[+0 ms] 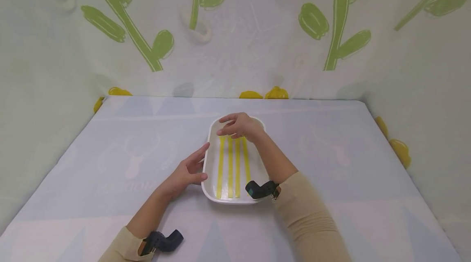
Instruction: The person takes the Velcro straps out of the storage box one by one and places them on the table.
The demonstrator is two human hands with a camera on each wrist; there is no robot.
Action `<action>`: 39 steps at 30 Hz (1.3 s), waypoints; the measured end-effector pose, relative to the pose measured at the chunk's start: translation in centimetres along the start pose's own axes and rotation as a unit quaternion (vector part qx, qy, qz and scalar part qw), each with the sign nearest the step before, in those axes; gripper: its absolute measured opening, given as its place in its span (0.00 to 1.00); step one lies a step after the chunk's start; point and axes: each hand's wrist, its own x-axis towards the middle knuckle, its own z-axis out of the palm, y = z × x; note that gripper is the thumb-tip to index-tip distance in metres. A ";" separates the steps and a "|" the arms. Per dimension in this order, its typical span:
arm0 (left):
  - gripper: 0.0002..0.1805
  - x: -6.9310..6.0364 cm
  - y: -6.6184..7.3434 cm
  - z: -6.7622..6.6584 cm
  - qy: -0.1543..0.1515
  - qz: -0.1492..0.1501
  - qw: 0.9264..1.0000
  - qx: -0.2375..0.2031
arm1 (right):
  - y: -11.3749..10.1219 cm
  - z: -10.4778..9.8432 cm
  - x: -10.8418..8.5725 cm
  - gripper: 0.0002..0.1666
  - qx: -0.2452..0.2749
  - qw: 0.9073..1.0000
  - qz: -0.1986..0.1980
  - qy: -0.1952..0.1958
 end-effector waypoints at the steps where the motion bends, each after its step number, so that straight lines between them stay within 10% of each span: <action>1: 0.49 0.0 0.0 0.0 0.000 0.001 1.000 -0.002 | 0.2 0.2 0.1 0.33 -0.008 1.000 0.002 -0.001; 39: 0.48 0.3 -0.5 -0.1 -0.001 0.014 1.000 0.007 | 2.9 2.6 2.3 0.26 -0.178 0.980 -0.038 0.077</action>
